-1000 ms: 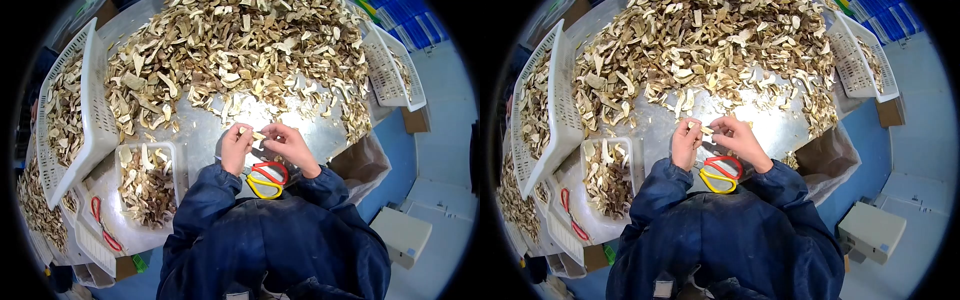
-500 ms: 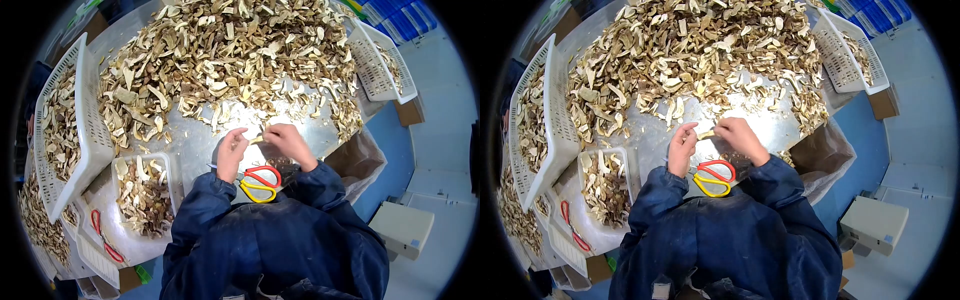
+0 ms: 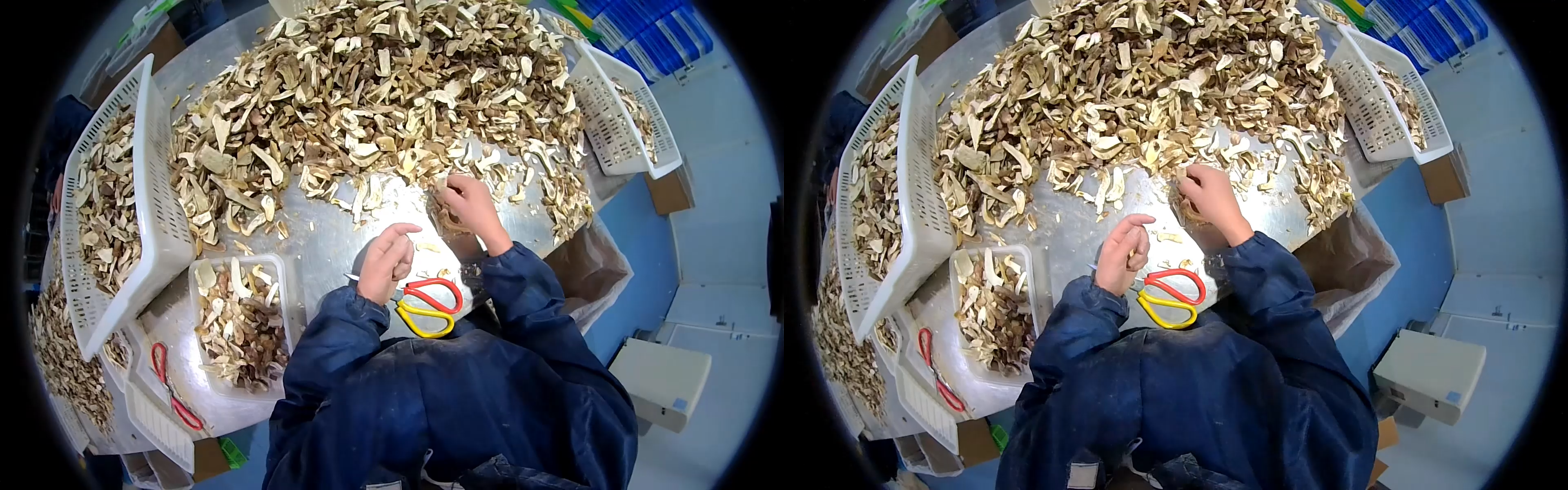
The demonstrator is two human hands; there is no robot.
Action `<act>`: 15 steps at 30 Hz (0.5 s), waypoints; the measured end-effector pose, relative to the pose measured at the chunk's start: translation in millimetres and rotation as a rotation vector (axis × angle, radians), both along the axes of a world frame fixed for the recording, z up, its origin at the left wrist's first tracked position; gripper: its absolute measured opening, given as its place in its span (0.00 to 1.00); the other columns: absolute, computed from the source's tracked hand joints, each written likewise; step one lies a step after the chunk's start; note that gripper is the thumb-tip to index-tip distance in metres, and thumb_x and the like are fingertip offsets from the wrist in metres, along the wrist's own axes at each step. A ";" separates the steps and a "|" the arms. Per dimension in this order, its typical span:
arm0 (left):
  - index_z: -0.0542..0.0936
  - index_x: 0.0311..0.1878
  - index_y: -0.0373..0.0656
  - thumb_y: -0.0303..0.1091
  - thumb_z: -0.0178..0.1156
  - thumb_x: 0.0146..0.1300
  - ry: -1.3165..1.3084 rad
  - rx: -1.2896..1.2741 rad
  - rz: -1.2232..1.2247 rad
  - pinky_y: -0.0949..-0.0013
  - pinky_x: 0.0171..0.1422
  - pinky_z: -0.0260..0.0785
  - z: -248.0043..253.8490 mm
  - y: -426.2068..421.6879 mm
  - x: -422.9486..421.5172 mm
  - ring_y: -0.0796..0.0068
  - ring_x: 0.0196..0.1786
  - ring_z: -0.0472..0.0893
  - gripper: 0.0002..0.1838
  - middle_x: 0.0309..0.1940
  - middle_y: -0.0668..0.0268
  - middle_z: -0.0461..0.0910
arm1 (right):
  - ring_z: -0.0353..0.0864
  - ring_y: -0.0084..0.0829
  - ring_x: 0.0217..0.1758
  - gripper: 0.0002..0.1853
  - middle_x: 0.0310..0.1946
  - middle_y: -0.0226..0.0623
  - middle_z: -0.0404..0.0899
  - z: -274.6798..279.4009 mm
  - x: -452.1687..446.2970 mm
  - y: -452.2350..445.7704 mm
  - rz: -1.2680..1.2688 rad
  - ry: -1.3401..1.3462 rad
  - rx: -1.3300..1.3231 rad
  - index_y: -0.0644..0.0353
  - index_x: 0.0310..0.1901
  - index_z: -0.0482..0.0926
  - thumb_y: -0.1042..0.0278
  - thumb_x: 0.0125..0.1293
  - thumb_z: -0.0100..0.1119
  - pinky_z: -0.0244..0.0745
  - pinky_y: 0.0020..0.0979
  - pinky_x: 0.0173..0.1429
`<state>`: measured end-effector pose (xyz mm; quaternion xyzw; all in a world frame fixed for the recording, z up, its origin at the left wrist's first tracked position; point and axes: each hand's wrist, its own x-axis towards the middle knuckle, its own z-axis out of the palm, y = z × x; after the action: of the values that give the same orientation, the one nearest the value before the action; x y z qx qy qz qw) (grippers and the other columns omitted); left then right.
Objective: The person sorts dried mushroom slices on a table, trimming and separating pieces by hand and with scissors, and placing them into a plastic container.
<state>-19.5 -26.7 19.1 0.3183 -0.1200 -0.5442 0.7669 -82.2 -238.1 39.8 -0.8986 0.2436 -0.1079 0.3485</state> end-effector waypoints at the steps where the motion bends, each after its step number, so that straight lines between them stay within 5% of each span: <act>1: 0.69 0.56 0.39 0.34 0.45 0.71 0.004 0.004 -0.003 0.83 0.21 0.44 -0.3 -0.4 0.1 0.90 0.18 0.55 0.15 0.25 0.74 0.66 | 0.74 0.30 0.28 0.11 0.23 0.38 0.76 2.3 -4.8 -2.7 -0.004 0.017 0.190 0.67 0.29 0.76 0.65 0.58 0.55 0.69 0.31 0.34; 3: 0.68 0.57 0.39 0.33 0.45 0.71 0.010 0.015 -0.013 0.84 0.21 0.44 0.3 -1.0 0.2 0.90 0.19 0.55 0.15 0.27 0.74 0.66 | 0.70 0.17 0.25 0.11 0.22 0.30 0.76 11.4 -10.5 3.3 -0.033 -0.027 0.611 0.65 0.28 0.77 0.66 0.61 0.53 0.65 0.22 0.31; 6: 0.67 0.59 0.39 0.32 0.46 0.70 -0.001 0.038 -0.005 0.84 0.21 0.45 1.3 -2.3 -0.4 0.90 0.21 0.57 0.16 0.30 0.74 0.67 | 0.65 0.12 0.25 0.11 0.23 0.23 0.75 24.1 -16.3 13.7 0.005 -0.006 0.791 0.61 0.30 0.77 0.64 0.66 0.51 0.58 0.18 0.28; 15: 0.74 0.52 0.38 0.31 0.53 0.67 -0.168 0.204 0.112 0.86 0.25 0.49 -4.5 -6.0 -5.5 0.92 0.24 0.60 0.12 0.27 0.76 0.68 | 0.70 0.15 0.22 0.11 0.19 0.27 0.75 38.9 -23.8 63.7 0.113 0.088 0.594 0.64 0.28 0.78 0.65 0.63 0.57 0.64 0.20 0.27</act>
<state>-25.0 -32.7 14.6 0.4455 -0.1100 -0.4812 0.7470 -106.0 -174.4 78.7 -0.7735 0.2289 0.0264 0.5904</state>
